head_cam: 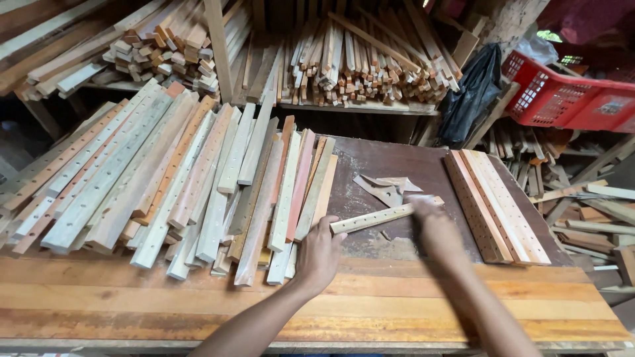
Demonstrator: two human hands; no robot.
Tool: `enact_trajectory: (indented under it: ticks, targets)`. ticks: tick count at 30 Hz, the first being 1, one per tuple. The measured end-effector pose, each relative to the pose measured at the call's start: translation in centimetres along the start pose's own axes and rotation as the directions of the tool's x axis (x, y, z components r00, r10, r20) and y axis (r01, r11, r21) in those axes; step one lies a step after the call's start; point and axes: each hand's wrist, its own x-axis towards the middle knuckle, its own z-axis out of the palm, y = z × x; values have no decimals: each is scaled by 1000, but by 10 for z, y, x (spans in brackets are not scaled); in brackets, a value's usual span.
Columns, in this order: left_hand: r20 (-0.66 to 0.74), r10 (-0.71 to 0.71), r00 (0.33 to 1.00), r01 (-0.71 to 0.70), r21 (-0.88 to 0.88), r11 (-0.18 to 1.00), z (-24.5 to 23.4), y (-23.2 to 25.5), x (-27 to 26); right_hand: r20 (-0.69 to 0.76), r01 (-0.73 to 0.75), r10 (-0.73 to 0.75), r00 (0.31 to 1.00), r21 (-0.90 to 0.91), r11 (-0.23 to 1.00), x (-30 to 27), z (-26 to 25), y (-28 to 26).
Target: The person sands the surface of several small wooden slats using a sanding block. They hold each slat with the left hand and rub the sanding block along its length with the right hand, then place the finished slat into a stack on the right side of the table.
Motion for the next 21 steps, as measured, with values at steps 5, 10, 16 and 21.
enact_trajectory:
  ticks: [5, 10, 16, 21]
  targets:
    - [7, 4, 1000, -4, -23, 1000, -7, 8, -6, -81, 21, -71, 994, -496, 868, 37, 36, 88]
    - [28, -36, 999, 37, -39, 999, -15, 19, -13, 21, 386, -399, 917, -302, 872, -83, 22, -46]
    - [50, -29, 998, 30, -24, 999, -20, 21, -18, -59, 227, -263, 963, -354, 907, -65, 14, -40]
    - [34, -9, 999, 9, -6, 1000, -11, 9, -10, -98, 548, -600, 794, -313, 776, -90, 58, -81]
